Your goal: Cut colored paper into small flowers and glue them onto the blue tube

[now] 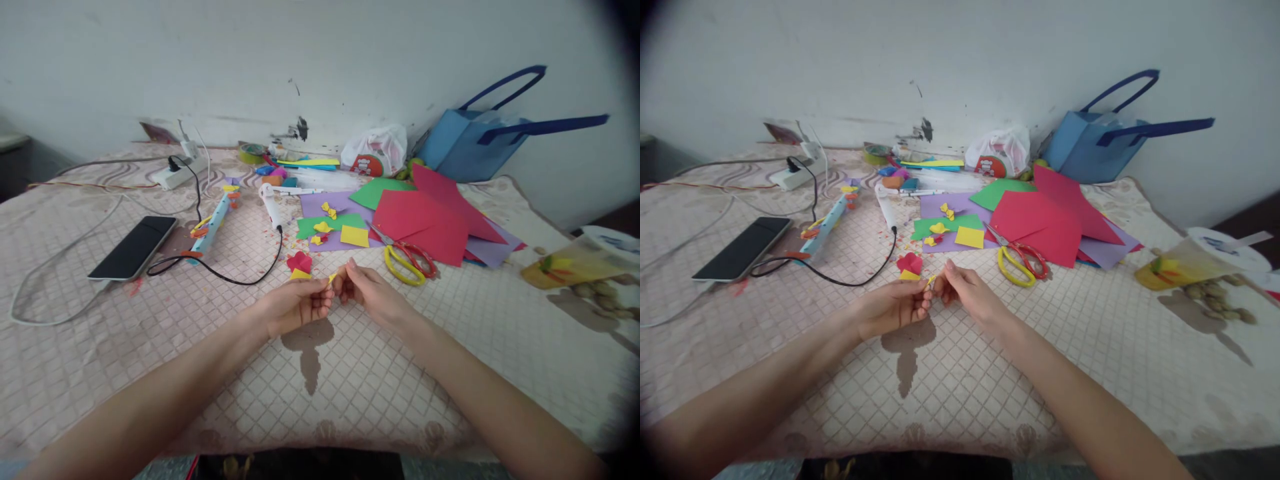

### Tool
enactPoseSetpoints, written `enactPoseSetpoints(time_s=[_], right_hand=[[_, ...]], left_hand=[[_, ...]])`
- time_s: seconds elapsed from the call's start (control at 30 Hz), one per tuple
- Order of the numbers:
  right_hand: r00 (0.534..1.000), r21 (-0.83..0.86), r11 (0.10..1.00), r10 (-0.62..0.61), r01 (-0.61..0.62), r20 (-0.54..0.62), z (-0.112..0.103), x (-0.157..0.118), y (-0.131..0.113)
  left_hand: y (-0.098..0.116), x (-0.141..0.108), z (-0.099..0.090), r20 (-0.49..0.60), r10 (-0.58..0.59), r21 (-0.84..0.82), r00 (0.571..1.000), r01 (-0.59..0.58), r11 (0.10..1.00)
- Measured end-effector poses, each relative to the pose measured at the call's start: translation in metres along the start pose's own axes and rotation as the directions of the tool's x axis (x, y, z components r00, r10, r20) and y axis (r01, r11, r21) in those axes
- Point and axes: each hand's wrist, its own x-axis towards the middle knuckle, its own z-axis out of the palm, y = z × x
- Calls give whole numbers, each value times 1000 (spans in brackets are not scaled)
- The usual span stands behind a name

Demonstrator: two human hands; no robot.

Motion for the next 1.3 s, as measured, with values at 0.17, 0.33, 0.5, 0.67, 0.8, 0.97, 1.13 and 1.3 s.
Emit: enactPoseSetpoints(time_s=[0.17,0.33,0.5,0.67,0.8,0.97,1.13,1.3], right_hand=[[1000,4,1000,9,-9,22,2,-1,-2],[998,-70,997,32,-28,50,4,-4,-8],[997,-215,975,-55,65,49,7,-4,-11],[996,-270,959,-78,89,50,4,-2,-10],[996,-347,933,-82,92,43,0,0,-8],[995,-351,932,-77,93,59,-1,1,-6],[991,-369,920,-117,133,65,-2,-1,-8],[994,-375,920,-109,109,22,-1,-1,-5]], left_hand=[[1,-1,1,54,-30,-21,998,32,999],[-4,-1,1,40,37,98,999,-41,994],[-9,-1,2,27,341,489,940,-310,815],[-12,-1,0,118,510,754,852,-411,513],[-13,-1,-1,144,556,812,819,-419,407],[-12,-1,1,107,553,815,826,-392,426],[-11,-4,6,101,602,861,792,-373,347],[-8,-4,5,67,614,836,786,-380,396]])
